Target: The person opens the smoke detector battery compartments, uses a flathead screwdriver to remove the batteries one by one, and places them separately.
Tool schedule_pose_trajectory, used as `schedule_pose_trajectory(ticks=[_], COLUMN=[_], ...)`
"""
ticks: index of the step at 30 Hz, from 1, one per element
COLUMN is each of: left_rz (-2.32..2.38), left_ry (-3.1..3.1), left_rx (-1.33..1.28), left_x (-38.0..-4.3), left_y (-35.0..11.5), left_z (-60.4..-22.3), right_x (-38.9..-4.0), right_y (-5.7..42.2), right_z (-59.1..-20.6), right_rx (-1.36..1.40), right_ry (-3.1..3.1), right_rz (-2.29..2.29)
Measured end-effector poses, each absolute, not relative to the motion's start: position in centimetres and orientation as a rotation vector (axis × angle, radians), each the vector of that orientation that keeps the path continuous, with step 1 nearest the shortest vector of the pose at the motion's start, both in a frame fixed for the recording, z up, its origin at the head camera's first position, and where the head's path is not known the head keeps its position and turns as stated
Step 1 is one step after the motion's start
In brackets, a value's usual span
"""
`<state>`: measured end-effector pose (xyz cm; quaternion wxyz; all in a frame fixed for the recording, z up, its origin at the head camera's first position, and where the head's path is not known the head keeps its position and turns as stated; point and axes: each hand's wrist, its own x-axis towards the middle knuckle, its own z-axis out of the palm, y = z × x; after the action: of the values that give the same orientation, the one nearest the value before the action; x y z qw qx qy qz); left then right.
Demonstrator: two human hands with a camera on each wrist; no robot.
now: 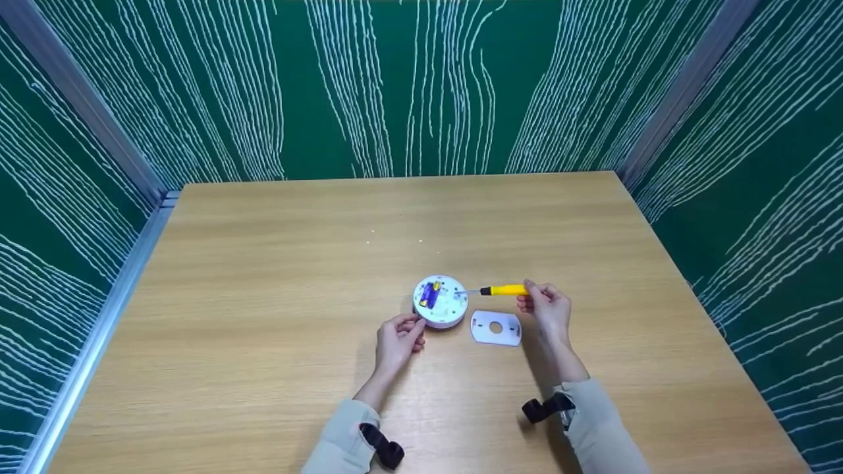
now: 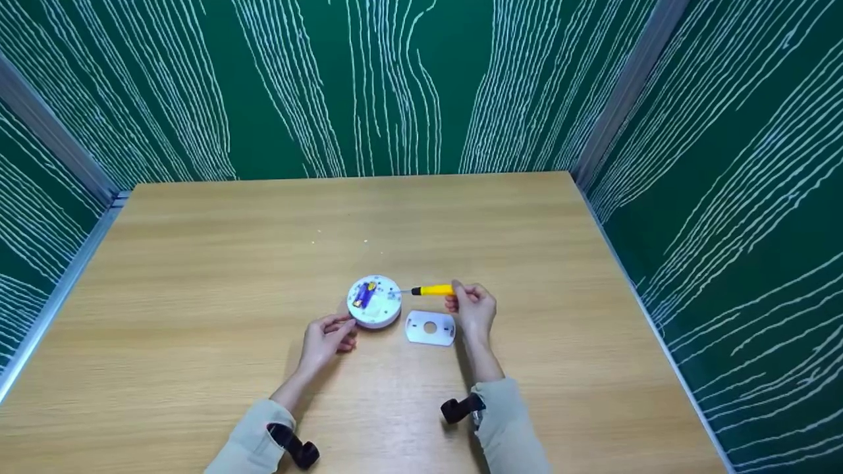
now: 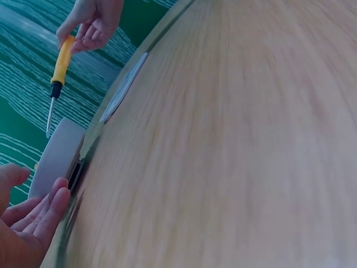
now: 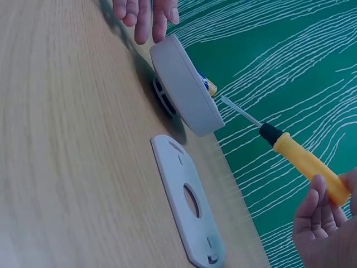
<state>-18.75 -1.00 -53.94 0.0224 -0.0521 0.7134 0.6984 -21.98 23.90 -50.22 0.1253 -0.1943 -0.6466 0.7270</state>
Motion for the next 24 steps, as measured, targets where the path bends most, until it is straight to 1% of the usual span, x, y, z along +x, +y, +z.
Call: schedule_pose_trajectory(ticks=[4,7,12,19,24], left_rz=[2.172,2.166,2.111,2.022,1.966], left_ry=[2.22,2.218,2.277,2.464,2.558], left_rx=[-0.077,-0.07,-0.078,-0.021,0.025], left_x=[-18.2,-18.3,-19.1,-20.6,-21.6], left_y=[-1.3,-1.5,-1.8,-2.4,-2.6], left_z=[-52.7,-52.5,-53.5,-53.4,-53.2], right_x=[-21.8,-21.6,-21.3,-20.8,-20.8], right_y=[23.8,23.8,23.7,23.6,24.0], right_z=[-50.0,-49.9,-49.5,-49.4,-50.5], right_rx=[-0.539,-0.526,-0.535,-0.505,-0.445], right_ry=[-1.859,-1.858,-1.916,-1.96,-1.961], right_rz=[2.15,2.162,2.125,2.101,2.118])
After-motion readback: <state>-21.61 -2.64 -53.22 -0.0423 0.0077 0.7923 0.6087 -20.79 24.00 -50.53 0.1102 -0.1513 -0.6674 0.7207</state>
